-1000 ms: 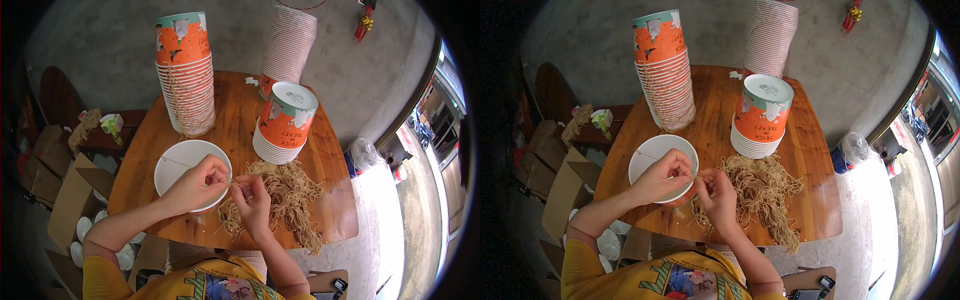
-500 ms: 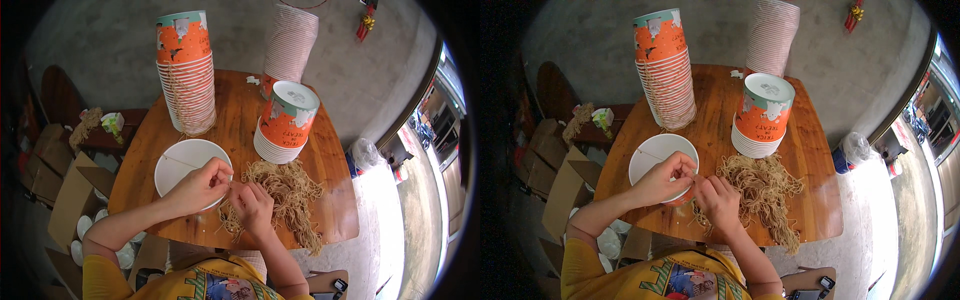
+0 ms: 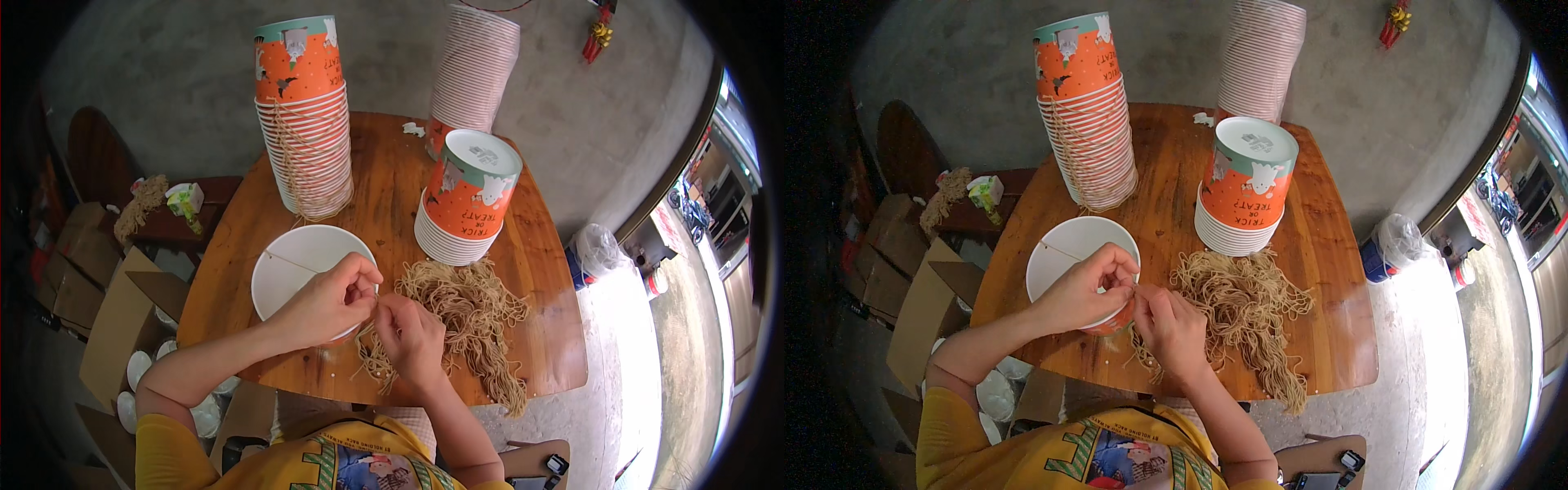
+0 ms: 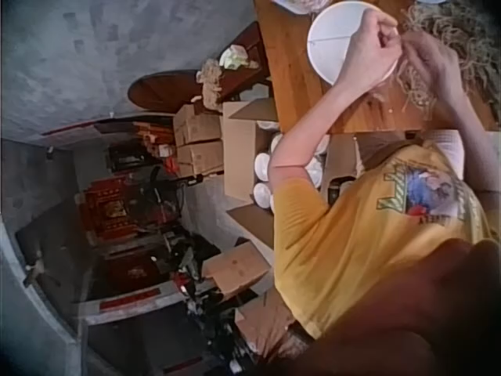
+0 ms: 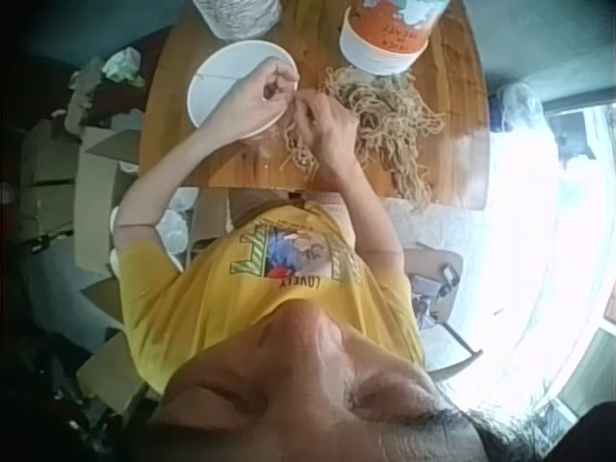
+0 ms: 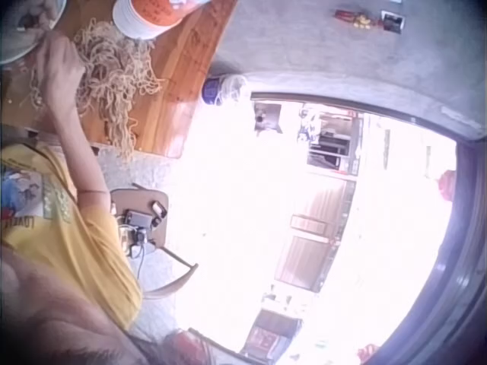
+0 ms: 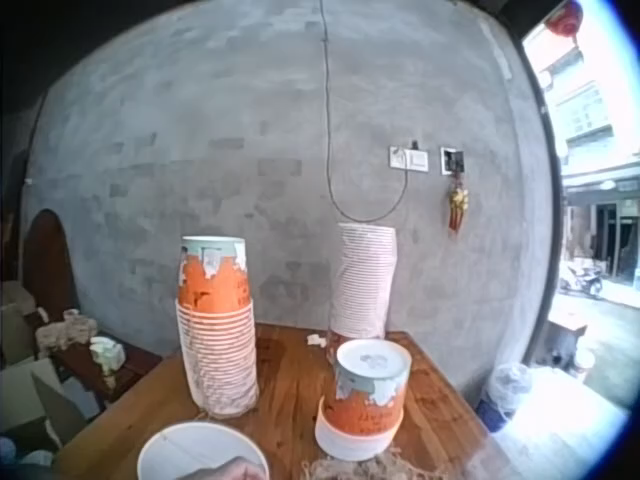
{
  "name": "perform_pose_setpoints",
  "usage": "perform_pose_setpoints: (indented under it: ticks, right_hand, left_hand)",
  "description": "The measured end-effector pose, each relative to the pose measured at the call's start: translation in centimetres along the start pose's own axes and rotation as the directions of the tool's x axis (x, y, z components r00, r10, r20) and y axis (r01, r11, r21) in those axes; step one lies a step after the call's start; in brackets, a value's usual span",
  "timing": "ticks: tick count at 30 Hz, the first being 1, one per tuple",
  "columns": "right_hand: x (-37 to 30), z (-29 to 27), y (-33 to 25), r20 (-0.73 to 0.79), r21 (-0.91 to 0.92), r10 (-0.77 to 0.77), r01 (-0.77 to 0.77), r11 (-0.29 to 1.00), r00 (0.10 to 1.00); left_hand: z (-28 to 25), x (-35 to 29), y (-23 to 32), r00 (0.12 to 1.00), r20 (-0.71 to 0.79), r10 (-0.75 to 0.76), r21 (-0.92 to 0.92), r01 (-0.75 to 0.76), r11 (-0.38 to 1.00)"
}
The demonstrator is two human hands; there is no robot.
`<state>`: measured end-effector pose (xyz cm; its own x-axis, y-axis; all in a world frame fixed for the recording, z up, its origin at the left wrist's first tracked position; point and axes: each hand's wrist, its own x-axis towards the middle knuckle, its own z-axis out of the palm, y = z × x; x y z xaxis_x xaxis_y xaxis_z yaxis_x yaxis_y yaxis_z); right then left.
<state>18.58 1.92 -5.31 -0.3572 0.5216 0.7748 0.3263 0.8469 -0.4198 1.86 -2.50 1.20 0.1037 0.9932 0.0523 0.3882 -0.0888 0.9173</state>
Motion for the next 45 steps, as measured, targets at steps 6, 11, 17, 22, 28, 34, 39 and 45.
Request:
perform_pose_setpoints:
  ticks: [6,11,17,22,28,34,39,45]
  right_hand:
    - [-0.5,0.6,-0.6,0.036,0.213,0.224,-0.226,0.95,0.974]
    - [-0.9,0.5,-0.8,0.145,0.365,0.397,-0.422,0.83,0.906]
    - [-1.4,0.8,-0.3,0.254,0.563,0.47,-0.524,0.639,0.845]
    - [-1.7,0.8,-0.2,0.241,0.552,0.471,-0.519,0.653,0.849]
    - [-1.7,0.4,-0.6,0.269,0.574,0.5,-0.554,0.603,0.823]
    - [-2.1,0.5,-0.6,0.195,0.542,0.43,-0.462,0.702,0.881]
    - [-2.1,0.6,-0.6,0.158,0.503,0.369,-0.396,0.768,0.916]
    - [-2.0,0.5,-0.4,0.159,0.504,0.376,-0.403,0.764,0.913]
  left_hand:
    - [0.2,-0.6,-0.6,0.997,0.017,0.073,0.0,-0.073,0.997]
    - [0.3,-0.7,0.3,0.996,0.011,0.092,0.133,-0.093,0.987]
    - [0.1,-0.7,-0.6,0.925,-0.028,0.379,0.499,-0.315,0.807]
    - [0.1,-0.9,-0.3,0.937,-0.057,0.346,0.5,-0.273,0.822]
    - [-0.2,-1.2,-0.1,0.944,-0.043,0.328,0.464,-0.272,0.843]
    - [-0.1,-1.7,0.4,0.964,-0.002,0.266,0.425,-0.24,0.873]
    - [0.2,-1.9,0.2,0.937,-0.013,0.348,0.55,-0.284,0.786]
    - [0.0,-1.7,0.2,0.947,-0.037,0.32,0.457,-0.269,0.848]
